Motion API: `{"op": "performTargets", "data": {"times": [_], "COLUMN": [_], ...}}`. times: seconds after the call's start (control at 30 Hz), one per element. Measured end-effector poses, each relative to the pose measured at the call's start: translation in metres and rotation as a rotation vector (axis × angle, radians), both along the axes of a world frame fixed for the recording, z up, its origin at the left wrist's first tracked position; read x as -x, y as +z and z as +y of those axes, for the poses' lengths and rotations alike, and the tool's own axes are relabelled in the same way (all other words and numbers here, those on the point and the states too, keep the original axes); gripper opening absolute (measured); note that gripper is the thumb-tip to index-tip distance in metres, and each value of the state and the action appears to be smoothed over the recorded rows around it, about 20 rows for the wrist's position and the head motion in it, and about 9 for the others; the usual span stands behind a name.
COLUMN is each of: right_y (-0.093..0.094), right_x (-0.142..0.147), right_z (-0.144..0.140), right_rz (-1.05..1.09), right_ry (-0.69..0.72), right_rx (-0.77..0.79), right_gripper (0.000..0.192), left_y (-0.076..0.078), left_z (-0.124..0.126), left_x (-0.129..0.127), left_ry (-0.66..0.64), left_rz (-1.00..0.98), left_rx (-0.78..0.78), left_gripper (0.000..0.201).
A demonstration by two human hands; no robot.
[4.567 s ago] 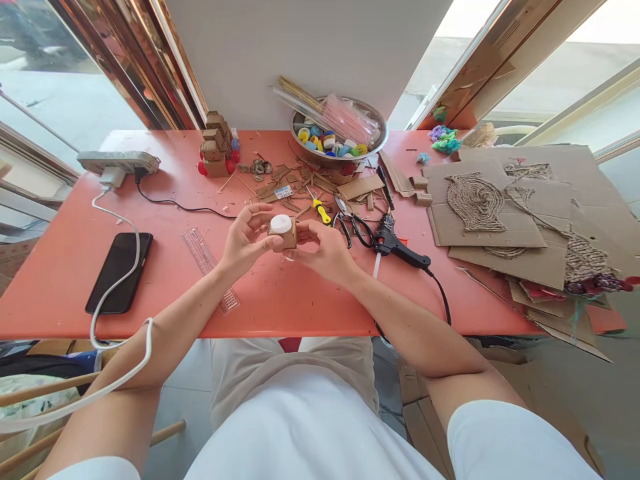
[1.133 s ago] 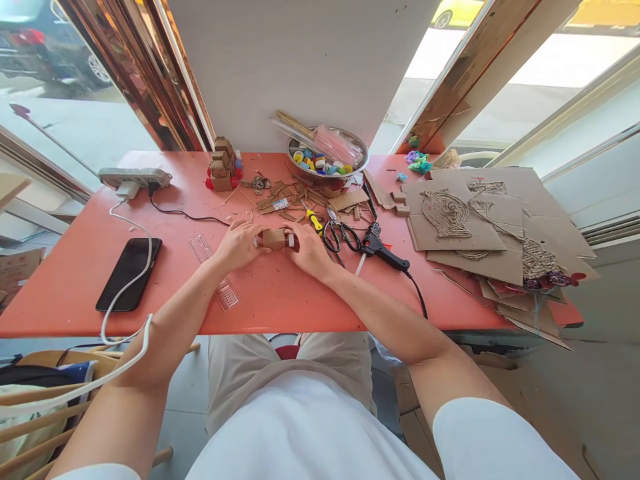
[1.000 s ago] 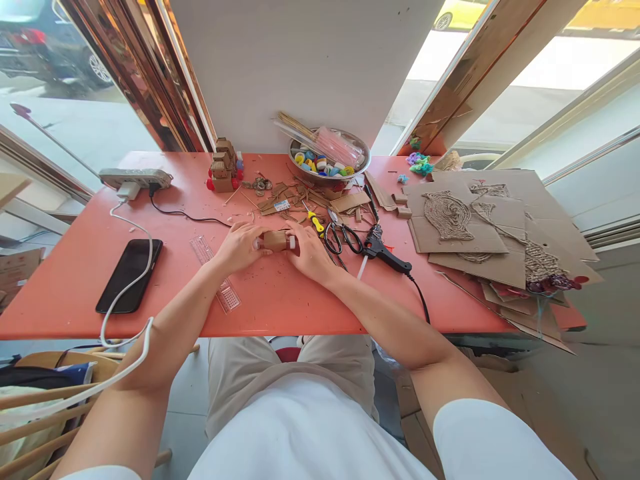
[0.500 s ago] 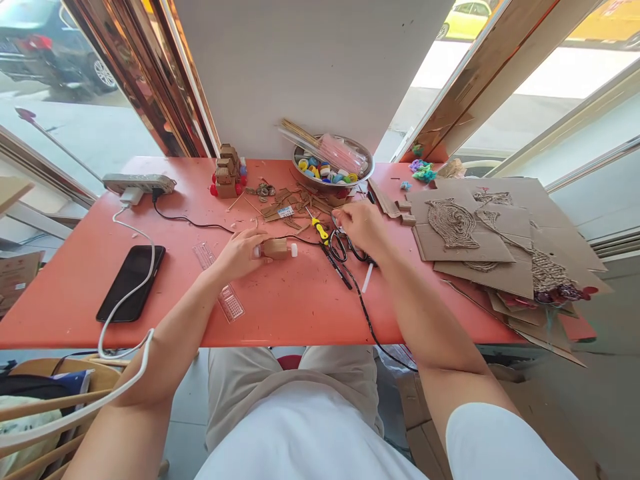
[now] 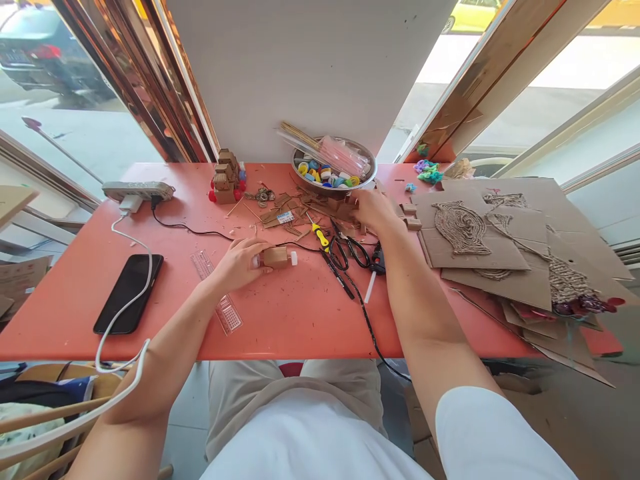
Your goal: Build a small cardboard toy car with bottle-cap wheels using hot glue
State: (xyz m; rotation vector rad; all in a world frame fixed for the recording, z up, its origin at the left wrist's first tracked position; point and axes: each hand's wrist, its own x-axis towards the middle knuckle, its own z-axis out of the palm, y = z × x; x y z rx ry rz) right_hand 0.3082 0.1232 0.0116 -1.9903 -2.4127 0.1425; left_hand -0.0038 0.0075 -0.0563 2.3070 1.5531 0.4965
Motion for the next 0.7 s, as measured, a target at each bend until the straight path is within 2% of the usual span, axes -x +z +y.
{"op": "performTargets", "data": {"times": [0.13,0.23,0.37,0.57,0.7], "right_y": [0.010,0.015,0.017,0.022,0.022], "right_x": [-0.017,-0.022,-0.014,0.003,0.009], "right_z": [0.004,0.004,-0.001,-0.007,-0.011], "right_rz": [0.026,0.019,-0.001,-0.061,-0.089], "right_ry": [-0.126,-0.187,-0.186,-0.078,-0.133], "right_rx": [-0.066,-0.042,0.056,0.166,0.120], "right_gripper": [0.038,0.035,0.038,0.064,0.062], "left_y": [0.002,0.004,0.005,0.003,0.003], "left_z": [-0.002,-0.005,-0.007,-0.007,-0.008], "left_x": [0.001,0.002,0.002,0.001,0.001], "left_ry": [-0.014,-0.027,-0.052,-0.048,-0.044], "left_rz": [-0.007,-0.011,-0.008,-0.007,0.002], "left_rx": [-0.007,-0.004,0.000,0.003,0.005], "left_gripper": [0.043,0.043,0.043,0.042,0.041]}}
